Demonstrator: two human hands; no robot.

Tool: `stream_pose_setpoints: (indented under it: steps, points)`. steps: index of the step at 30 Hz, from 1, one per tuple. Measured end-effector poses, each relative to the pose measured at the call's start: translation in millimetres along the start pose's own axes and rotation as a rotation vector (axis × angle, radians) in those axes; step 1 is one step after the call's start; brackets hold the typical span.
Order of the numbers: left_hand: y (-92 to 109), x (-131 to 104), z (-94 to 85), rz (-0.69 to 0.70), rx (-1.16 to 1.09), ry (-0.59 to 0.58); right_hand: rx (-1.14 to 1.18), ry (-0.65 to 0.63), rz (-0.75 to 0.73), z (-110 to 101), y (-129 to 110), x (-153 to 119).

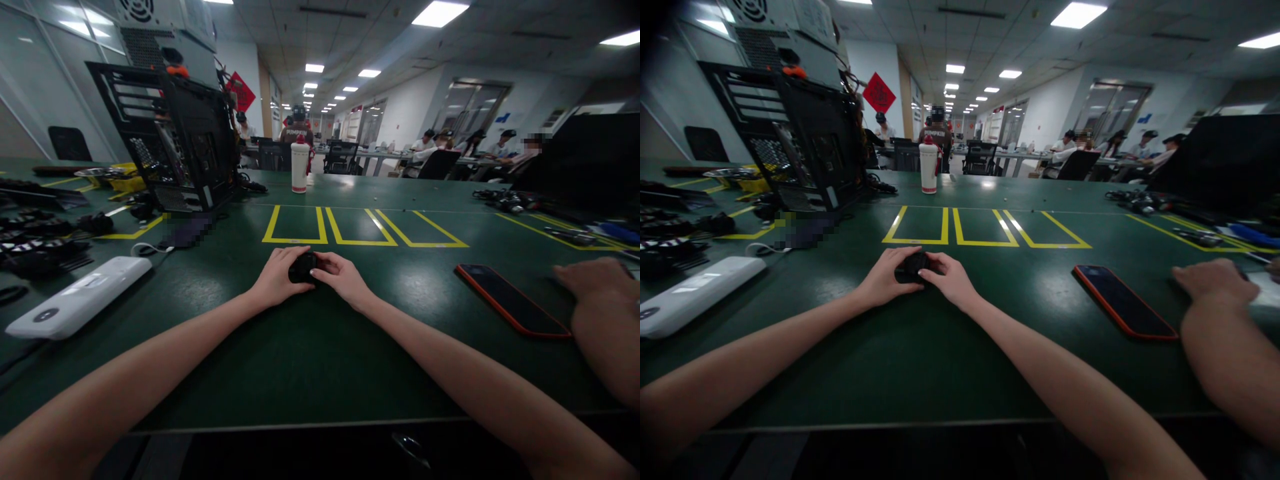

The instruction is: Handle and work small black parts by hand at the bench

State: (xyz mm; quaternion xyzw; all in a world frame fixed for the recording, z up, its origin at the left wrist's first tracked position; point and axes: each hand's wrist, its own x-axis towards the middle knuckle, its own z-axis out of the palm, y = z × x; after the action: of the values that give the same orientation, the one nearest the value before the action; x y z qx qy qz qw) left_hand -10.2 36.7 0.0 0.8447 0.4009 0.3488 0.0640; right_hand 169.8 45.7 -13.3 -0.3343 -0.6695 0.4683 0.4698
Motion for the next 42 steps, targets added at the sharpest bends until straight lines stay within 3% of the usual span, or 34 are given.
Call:
stream_pose_setpoints:
  steps: [5,13,20,42]
  points:
    - [-3.5,1.9,1.6,-0.022,-0.073,-0.073,-0.002,-0.016,0.001,0.0,-1.4,-0.9]
    - [-3.7,9.2,8.7,0.112,0.092,-0.085,0.033,-0.016,0.005,1.3,-2.0,-1.0]
    - [-5.0,12.1,7.7,0.215,0.062,-0.127,0.051,-0.012,0.024,0.7,-2.2,-0.9]
    - [-4.7,10.7,6.6,0.225,0.050,-0.116,0.037,0.041,0.044,2.6,-7.1,-0.3]
